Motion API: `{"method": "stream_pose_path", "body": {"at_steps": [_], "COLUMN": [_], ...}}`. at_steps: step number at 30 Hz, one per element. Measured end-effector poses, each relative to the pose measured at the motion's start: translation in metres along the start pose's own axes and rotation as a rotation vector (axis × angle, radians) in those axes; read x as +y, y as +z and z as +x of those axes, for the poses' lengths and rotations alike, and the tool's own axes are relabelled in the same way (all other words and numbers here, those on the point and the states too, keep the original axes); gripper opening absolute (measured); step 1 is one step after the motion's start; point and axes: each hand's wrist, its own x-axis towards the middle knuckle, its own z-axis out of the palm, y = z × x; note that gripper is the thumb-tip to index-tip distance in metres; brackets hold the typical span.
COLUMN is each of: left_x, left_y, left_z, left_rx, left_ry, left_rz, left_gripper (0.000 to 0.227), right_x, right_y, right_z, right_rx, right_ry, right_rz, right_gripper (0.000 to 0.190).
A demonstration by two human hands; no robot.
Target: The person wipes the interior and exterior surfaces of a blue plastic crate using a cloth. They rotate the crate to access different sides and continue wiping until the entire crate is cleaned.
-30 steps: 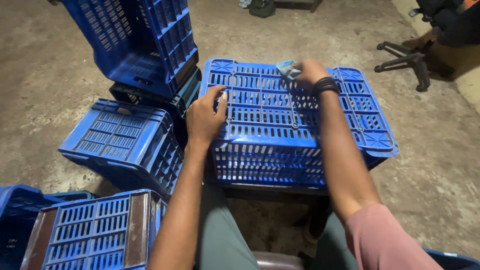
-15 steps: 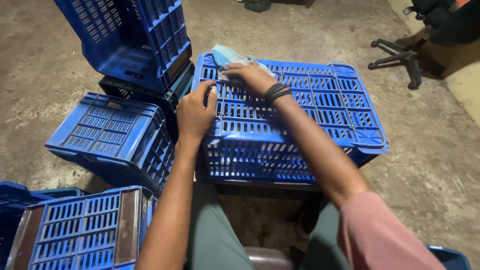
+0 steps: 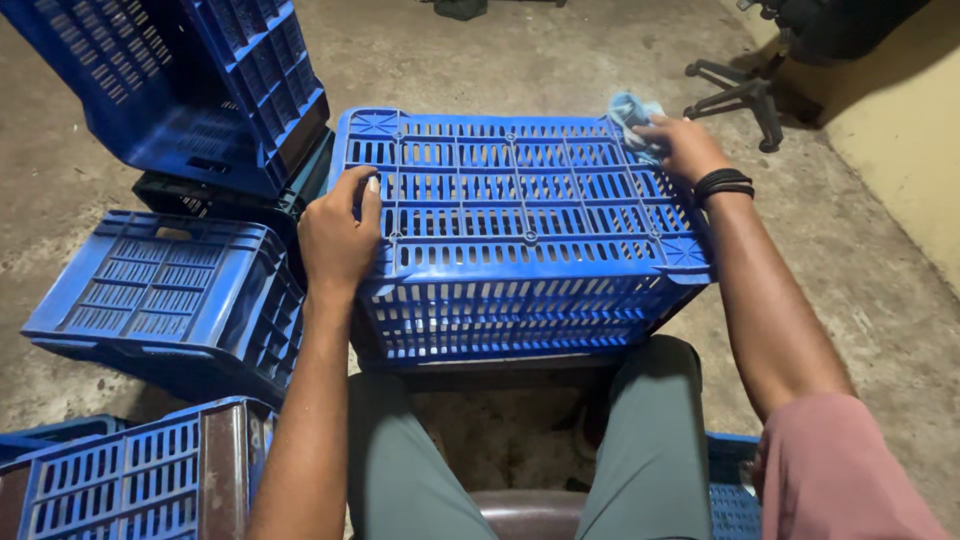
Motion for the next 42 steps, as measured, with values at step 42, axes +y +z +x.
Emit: {"method": "stream_pose_path", "body": {"at_steps": [42], "left_x": [-0.072], "left_y": [0.027], "left_z": [0.012], "left_rx": [0.122], "left_ry": [-0.339], "left_rz": [-0.862], "left_gripper": [0.101], "right_x": [-0.449], "right_y": [0.012], "right_z": [-0.030], "right_rx": [0.075], "right_ry": [-0.327], "right_rz": [0.618], "right_gripper": [0.083]}}
